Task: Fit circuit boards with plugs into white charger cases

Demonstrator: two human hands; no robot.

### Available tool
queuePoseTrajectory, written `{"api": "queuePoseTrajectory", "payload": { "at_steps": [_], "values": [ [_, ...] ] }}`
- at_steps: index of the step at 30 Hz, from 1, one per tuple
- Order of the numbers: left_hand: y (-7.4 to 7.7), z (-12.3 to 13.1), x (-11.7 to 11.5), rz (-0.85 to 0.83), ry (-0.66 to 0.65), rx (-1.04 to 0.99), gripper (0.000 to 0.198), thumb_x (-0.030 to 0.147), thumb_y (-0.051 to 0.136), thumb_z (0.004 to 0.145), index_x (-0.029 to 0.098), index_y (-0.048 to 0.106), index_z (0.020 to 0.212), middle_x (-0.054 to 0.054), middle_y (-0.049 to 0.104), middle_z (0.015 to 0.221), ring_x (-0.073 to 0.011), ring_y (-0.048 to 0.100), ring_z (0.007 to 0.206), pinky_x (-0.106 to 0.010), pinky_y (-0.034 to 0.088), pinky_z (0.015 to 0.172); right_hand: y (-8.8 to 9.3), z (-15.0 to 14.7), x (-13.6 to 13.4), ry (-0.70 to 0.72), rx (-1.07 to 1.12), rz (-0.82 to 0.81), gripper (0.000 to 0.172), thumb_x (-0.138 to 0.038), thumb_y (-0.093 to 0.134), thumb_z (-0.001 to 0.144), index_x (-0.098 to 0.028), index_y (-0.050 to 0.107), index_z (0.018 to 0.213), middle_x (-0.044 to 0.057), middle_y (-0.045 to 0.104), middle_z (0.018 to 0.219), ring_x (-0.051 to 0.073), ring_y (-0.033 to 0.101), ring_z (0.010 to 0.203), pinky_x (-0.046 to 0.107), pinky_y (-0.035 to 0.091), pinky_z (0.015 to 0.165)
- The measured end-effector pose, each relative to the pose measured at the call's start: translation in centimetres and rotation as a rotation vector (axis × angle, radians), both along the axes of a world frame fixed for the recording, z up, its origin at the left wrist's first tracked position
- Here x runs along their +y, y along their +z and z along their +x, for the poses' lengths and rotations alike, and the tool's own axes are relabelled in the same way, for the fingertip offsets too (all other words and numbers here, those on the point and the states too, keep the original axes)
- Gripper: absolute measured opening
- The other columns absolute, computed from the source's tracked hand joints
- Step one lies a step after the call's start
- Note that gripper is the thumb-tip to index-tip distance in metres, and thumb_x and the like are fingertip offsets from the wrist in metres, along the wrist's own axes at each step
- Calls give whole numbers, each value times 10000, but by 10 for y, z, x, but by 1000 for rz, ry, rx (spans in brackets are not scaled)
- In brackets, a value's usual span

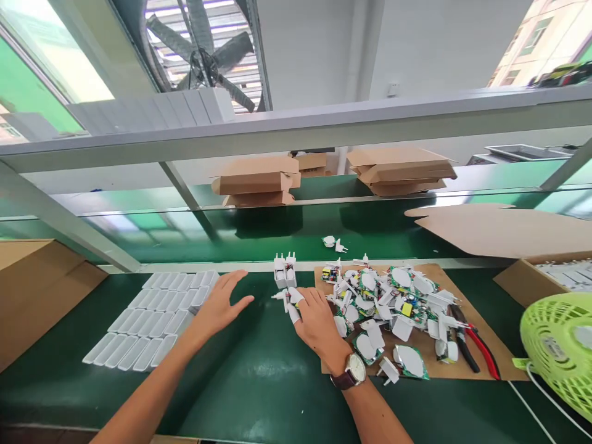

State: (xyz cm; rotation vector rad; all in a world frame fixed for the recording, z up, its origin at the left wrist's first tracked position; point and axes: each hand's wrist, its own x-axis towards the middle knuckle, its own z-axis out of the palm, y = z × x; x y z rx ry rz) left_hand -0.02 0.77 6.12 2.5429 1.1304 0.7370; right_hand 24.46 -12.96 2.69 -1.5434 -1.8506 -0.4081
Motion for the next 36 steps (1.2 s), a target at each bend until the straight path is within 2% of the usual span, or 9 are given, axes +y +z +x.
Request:
{"api": "queuePoseTrajectory", "payload": {
  "at_steps": [6,10,14,21,26,28,31,33,36],
  "values": [
    [12,-75,7,272,255,395,117,254,703,836,184,704,930,-187,625,1331,-426,474,1357,-574,465,1039,-3,-12,-11,104,-59,-432,397,-43,639,706,-169,612,1082,183,578,1335,353,549,1181,495,526,941],
    [8,-73,4,251,262,449,161,192,622,872,181,699,1013,-176,646,1302,-373,523,1299,-495,478,1000,3,-8,-13,192,47,-573,313,-56,563,781,-195,594,1059,124,631,1181,280,599,1025,437,547,873],
    [8,-59,4,143,283,519,256,125,554,871,143,690,1088,-178,711,1081,-359,620,1075,-475,495,909,14,-6,-12,175,244,-528,354,-110,514,863,-213,574,1196,91,659,1135,240,638,1008,386,552,868],
    [-6,-29,-12,38,-78,125,243,135,460,894,233,673,958,-87,680,929,-294,613,965,-444,528,877,19,-5,-18,28,137,-489,162,-185,483,960,-209,599,1070,40,623,885,184,617,652,342,579,650],
    [-17,2,-28,-25,-253,-52,341,116,506,863,231,655,1148,-105,621,1139,-277,577,1135,-427,551,959,33,-6,-34,166,204,-611,507,-96,475,909,-227,452,1398,81,638,1156,150,684,750,309,623,690],
    [-22,8,-28,-97,-283,-120,408,158,585,858,239,616,1257,-111,580,1287,-288,536,1256,-443,532,1033,41,-7,-35,194,133,-613,584,-69,492,875,-218,433,1437,138,568,1367,207,692,1035,379,624,860],
    [-31,8,-27,-307,-276,-175,547,277,728,817,254,572,1340,-108,557,1372,-306,521,1314,-474,508,1083,47,-10,-28,272,-112,-571,664,12,484,802,-206,486,1429,138,421,1575,297,399,1461,546,440,1142],
    [-36,3,-26,-446,-256,-196,698,321,800,759,253,532,1401,-117,559,1384,-314,535,1311,-484,504,1087,46,-13,-20,341,-213,-583,613,-10,537,814,-209,536,1394,123,499,1521,306,408,1443,555,426,1137],
    [-40,-5,-26,-573,-249,-254,840,308,843,705,269,483,1464,-116,560,1389,-299,575,1273,-452,528,1053,42,-18,-7,291,-226,-584,434,-212,694,869,-178,604,1293,146,664,1231,309,610,1115,509,537,943]
  ]
}}
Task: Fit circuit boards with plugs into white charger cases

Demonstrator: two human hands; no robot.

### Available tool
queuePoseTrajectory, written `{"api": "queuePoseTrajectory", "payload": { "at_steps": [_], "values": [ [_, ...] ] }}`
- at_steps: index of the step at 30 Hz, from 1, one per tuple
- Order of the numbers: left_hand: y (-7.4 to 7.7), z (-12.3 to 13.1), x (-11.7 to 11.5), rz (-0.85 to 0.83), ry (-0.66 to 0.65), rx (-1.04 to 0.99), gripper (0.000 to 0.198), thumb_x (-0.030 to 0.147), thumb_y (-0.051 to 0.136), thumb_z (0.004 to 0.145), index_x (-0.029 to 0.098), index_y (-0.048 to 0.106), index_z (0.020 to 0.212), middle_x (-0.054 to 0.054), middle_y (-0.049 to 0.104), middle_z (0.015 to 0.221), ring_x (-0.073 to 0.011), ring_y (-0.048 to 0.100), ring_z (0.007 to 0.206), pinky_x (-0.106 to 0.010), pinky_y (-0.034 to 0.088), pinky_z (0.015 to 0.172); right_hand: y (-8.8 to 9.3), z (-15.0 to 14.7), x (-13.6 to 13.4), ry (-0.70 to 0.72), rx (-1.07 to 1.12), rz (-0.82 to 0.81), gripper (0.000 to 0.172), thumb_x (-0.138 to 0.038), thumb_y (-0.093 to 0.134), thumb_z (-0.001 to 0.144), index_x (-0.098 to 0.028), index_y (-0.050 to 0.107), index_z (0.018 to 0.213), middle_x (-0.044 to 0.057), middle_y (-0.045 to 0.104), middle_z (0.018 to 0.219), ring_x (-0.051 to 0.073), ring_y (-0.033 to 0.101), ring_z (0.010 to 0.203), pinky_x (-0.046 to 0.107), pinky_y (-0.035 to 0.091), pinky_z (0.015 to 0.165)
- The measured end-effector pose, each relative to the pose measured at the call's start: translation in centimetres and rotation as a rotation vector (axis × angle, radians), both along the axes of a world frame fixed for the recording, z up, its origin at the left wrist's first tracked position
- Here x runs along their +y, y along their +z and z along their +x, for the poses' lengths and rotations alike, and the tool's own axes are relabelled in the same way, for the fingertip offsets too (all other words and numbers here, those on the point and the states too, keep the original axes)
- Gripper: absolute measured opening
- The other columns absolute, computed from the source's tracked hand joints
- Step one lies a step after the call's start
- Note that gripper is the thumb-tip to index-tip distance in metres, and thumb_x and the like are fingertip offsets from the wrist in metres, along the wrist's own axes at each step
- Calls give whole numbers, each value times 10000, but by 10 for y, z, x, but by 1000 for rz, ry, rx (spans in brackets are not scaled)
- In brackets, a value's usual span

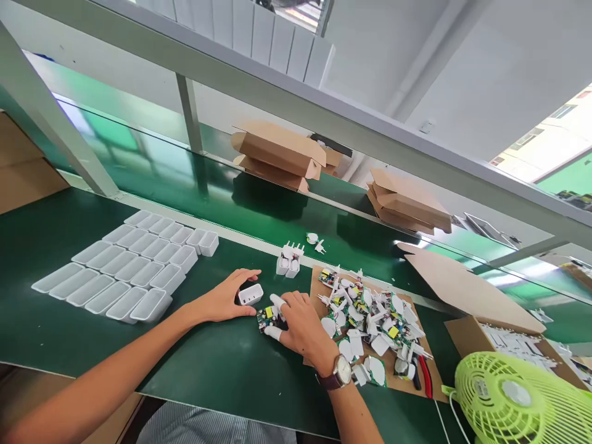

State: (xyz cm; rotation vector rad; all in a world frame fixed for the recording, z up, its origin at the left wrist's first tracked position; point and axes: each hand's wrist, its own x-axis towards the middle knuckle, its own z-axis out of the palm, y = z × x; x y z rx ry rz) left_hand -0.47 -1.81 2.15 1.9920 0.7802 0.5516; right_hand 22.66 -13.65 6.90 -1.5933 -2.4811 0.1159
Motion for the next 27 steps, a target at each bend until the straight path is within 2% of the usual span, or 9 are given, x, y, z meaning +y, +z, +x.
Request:
{"api": "queuePoseTrajectory", "payload": {
  "at_steps": [3,6,8,10,13,15,18,22,27],
  "values": [
    [-1,-4,1,-45,16,-31,796,273,829,704,296,524,1438,-93,601,1322,-275,633,1167,-402,574,954,-3,-2,7,-32,23,-13,486,-322,803,807,-146,614,1219,170,641,1231,322,607,1054,511,554,895],
    [-2,-6,4,-60,20,-37,631,237,729,788,305,575,1396,-75,643,1255,-241,667,1039,-386,582,914,-6,1,8,38,81,-102,546,-197,821,761,-159,583,1250,146,619,1293,322,580,1149,503,550,974],
    [-2,-9,7,-68,5,-46,570,186,622,849,313,575,1402,-72,642,1295,-233,655,1104,-396,549,993,-10,6,6,65,136,-145,607,-107,781,763,-179,544,1318,118,634,1255,299,581,1160,474,560,983],
    [-1,-11,9,-68,-11,-54,643,158,588,859,330,505,1473,-74,572,1421,-241,597,1252,-402,502,1075,-15,11,4,76,206,-154,644,-66,744,782,-202,511,1367,102,640,1223,280,578,1176,447,570,977],
    [0,-11,8,-64,10,-39,951,255,772,768,344,301,1590,-100,427,1532,-284,542,1333,-406,514,1070,-22,16,1,86,282,-144,620,-55,706,816,-232,504,1374,85,647,1177,268,585,1156,439,576,954],
    [-1,-6,5,-57,49,-11,1134,339,880,671,341,241,1608,-112,417,1496,-304,551,1309,-418,537,1038,-24,16,-1,84,308,-137,592,-60,691,825,-236,510,1361,85,645,1174,266,595,1120,451,575,941],
    [-5,4,-1,-11,122,50,1061,389,872,695,322,293,1582,-105,471,1393,-300,561,1259,-446,529,1035,-22,15,-1,75,356,-120,544,-62,663,819,-228,526,1318,92,636,1184,260,598,1079,450,573,918],
    [-9,9,-5,62,112,75,743,253,656,871,284,341,1543,-102,551,1282,-256,600,1140,-447,516,1026,-12,15,1,28,430,-7,457,-90,605,843,-232,537,1273,89,632,1125,249,596,1030,422,579,860],
    [-12,9,-7,74,11,-11,849,147,602,845,275,213,1588,-138,498,1443,-270,561,1260,-466,459,1105,-13,16,6,-73,514,251,492,-144,593,873,-255,490,1342,97,626,1149,256,607,1083,452,569,912]
  ]
}}
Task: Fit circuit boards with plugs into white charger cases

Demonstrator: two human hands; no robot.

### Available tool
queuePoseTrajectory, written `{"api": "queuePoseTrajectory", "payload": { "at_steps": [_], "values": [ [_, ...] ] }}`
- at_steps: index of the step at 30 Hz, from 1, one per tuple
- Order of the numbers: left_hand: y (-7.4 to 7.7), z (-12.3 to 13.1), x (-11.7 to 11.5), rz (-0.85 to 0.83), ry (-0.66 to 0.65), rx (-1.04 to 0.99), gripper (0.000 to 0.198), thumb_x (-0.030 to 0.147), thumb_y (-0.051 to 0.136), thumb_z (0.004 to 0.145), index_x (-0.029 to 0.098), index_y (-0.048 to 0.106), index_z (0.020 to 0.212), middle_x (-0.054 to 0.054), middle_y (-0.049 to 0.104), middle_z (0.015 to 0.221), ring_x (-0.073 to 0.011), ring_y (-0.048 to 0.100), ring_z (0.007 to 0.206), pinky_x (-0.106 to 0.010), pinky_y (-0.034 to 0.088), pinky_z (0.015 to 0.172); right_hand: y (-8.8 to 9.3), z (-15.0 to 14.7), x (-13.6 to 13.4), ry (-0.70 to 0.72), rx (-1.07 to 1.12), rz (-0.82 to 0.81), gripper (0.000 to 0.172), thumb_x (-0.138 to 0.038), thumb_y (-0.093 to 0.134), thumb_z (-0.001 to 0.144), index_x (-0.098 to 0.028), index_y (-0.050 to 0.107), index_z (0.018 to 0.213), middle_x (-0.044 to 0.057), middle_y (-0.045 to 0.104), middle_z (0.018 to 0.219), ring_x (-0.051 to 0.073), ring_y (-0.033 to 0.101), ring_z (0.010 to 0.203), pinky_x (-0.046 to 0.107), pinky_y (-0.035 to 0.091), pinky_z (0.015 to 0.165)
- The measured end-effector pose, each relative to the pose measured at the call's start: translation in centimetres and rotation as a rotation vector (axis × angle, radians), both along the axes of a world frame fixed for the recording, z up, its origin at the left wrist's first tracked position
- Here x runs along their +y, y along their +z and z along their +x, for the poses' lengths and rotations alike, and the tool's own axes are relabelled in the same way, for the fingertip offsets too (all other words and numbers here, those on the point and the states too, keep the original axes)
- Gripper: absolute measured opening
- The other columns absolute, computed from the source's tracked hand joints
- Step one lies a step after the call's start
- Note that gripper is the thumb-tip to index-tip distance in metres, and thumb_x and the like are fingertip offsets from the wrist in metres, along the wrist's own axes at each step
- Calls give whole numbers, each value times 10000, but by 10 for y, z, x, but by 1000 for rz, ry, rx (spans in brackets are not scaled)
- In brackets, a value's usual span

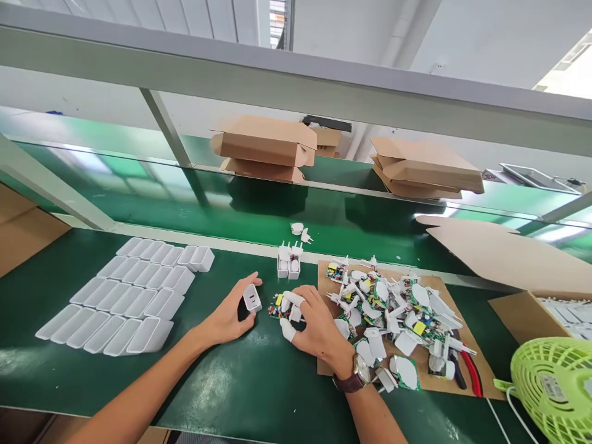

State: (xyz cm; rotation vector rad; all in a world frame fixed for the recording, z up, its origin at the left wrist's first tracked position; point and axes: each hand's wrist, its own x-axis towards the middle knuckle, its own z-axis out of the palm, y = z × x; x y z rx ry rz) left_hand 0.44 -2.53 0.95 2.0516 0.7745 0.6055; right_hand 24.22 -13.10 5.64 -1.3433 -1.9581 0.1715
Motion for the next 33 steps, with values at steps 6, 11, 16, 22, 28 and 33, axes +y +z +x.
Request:
{"api": "queuePoseTrajectory", "payload": {
  "at_steps": [6,11,16,22,28,33],
  "values": [
    [-3,1,2,-30,132,33,855,284,763,817,316,317,1546,-89,583,1319,-269,595,1204,-471,489,1068,-9,-7,3,-87,-34,167,536,-136,588,879,-267,473,1385,99,646,1158,267,626,1096,471,568,924],
    [4,-2,2,-111,-1,74,851,341,849,743,305,438,1487,-110,516,1465,-301,578,1250,-467,516,1044,-7,-14,1,-91,77,195,524,-152,607,900,-267,460,1390,109,634,1191,256,639,1107,448,588,913],
    [1,5,-2,63,-6,-24,604,281,793,819,296,546,1370,-86,627,1326,-281,588,1202,-479,501,1056,-11,-23,-1,-56,20,257,586,-120,633,885,-259,446,1423,116,648,1190,264,634,1117,466,589,933],
    [-4,6,-3,351,1,-107,578,254,689,918,291,461,1448,-106,609,1324,-283,543,1236,-493,464,1086,-7,-26,-5,15,-52,220,642,-123,590,905,-243,382,1501,125,658,1245,278,629,1169,484,576,968],
    [-5,5,-1,439,-15,-79,589,231,641,948,281,412,1488,-116,595,1313,-290,540,1219,-511,472,1067,-6,-27,-4,1,-84,228,630,-104,570,900,-224,390,1492,127,673,1216,287,637,1151,502,574,966],
    [-5,6,-1,493,-23,-83,621,206,645,941,277,393,1505,-116,603,1292,-285,545,1189,-500,489,1043,-8,-27,-3,4,-88,212,656,-101,587,899,-224,378,1509,128,680,1215,289,641,1142,500,581,961]
  ]
}}
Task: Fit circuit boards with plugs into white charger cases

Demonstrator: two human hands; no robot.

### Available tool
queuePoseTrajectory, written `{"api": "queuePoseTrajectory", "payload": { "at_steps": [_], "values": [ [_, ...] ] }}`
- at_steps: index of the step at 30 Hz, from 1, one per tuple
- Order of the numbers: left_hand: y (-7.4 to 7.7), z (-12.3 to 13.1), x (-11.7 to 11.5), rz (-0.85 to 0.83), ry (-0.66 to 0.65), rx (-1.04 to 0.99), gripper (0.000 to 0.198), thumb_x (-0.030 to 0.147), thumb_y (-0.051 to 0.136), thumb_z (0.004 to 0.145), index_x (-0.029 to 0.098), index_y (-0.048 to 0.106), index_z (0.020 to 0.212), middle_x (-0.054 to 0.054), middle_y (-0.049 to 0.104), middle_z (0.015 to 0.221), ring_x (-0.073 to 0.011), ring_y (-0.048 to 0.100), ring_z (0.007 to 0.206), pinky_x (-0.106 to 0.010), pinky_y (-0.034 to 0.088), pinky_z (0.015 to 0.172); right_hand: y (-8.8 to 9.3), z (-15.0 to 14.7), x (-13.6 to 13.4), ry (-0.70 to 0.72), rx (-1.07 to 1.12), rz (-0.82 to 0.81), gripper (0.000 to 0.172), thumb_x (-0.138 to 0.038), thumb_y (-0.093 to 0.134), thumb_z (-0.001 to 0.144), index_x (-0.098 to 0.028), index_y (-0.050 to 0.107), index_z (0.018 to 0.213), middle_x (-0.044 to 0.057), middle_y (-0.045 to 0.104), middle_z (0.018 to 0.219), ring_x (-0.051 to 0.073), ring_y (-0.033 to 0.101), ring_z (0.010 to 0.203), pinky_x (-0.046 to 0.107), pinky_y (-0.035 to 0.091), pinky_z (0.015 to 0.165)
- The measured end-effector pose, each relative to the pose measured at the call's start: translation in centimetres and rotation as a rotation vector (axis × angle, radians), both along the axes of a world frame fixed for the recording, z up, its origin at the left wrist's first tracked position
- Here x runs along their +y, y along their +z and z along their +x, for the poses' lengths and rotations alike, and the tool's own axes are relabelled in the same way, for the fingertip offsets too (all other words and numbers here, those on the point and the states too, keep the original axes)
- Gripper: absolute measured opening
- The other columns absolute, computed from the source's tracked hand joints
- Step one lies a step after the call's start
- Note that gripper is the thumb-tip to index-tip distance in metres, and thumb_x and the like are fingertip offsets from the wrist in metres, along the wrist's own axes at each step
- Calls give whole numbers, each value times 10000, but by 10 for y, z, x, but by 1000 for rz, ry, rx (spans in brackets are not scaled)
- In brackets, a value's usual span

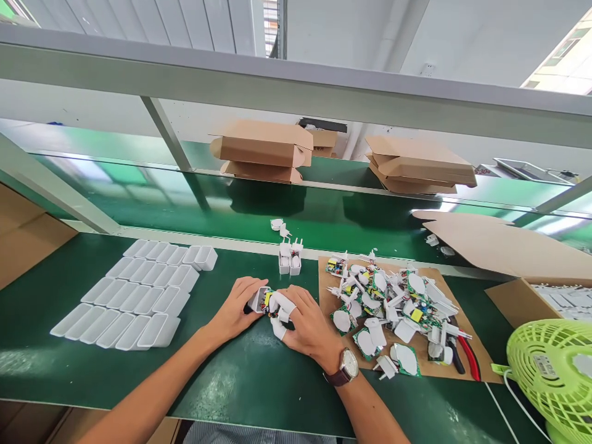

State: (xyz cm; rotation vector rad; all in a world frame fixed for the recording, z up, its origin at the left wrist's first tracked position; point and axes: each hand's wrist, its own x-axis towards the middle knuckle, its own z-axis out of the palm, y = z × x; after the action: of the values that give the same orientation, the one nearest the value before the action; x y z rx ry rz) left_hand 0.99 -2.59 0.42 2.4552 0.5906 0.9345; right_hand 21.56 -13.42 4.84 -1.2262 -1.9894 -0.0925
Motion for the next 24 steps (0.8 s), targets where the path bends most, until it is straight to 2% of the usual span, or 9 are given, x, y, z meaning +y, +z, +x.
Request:
{"api": "queuePoseTrajectory", "payload": {
  "at_steps": [15,24],
  "values": [
    [3,2,-2,61,0,24,664,208,656,933,276,378,1532,-118,617,1274,-288,555,1182,-490,520,1020,-7,0,2,-3,-11,25,630,-120,602,917,-211,371,1495,130,679,1195,278,647,1117,530,570,995],
    [1,1,-2,-7,1,62,655,227,668,932,282,392,1524,-116,616,1296,-292,546,1205,-503,514,1037,-6,1,3,-29,-21,-35,616,-137,579,918,-212,367,1491,134,674,1188,297,649,1114,544,576,980]
  ]
}}
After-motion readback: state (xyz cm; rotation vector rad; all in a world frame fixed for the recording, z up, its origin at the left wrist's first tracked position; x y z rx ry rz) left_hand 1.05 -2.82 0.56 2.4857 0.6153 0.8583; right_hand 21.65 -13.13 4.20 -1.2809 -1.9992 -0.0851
